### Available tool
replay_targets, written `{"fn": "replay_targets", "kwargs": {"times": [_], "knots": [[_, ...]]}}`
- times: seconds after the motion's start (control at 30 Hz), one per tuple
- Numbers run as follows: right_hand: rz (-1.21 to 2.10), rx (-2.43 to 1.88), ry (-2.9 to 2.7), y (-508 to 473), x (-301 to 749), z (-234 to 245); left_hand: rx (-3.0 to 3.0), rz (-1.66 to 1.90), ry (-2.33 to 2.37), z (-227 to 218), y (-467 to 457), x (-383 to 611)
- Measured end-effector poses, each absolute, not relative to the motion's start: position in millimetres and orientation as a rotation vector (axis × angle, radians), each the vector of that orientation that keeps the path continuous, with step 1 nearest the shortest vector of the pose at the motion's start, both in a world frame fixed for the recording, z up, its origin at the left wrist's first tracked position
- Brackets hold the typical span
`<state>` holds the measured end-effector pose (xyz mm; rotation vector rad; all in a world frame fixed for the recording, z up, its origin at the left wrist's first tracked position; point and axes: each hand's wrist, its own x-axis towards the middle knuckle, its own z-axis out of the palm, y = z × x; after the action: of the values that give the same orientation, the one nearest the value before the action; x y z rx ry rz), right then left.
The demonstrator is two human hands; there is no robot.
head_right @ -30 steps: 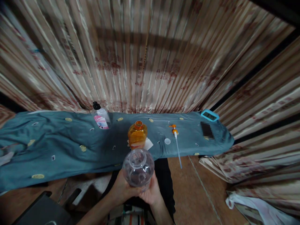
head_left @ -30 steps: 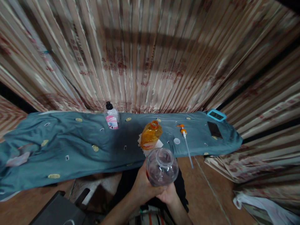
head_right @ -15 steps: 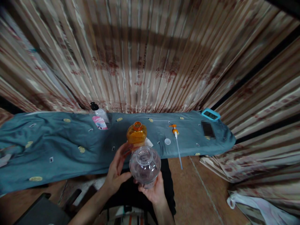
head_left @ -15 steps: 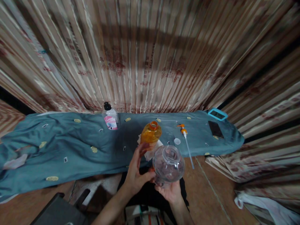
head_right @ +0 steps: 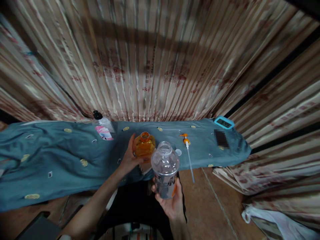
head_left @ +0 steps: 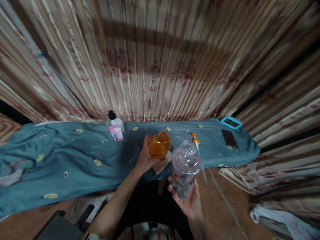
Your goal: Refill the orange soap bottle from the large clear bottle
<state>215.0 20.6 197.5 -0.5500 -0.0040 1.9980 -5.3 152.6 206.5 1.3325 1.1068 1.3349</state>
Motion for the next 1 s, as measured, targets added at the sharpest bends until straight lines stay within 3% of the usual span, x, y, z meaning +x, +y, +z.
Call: {"fn": "replay_targets", "kwargs": {"times": [1.0], "knots": [[1.493,-1.02,0.244,20,212,264,1.371,1.295,1.19,199,151,9]]}}
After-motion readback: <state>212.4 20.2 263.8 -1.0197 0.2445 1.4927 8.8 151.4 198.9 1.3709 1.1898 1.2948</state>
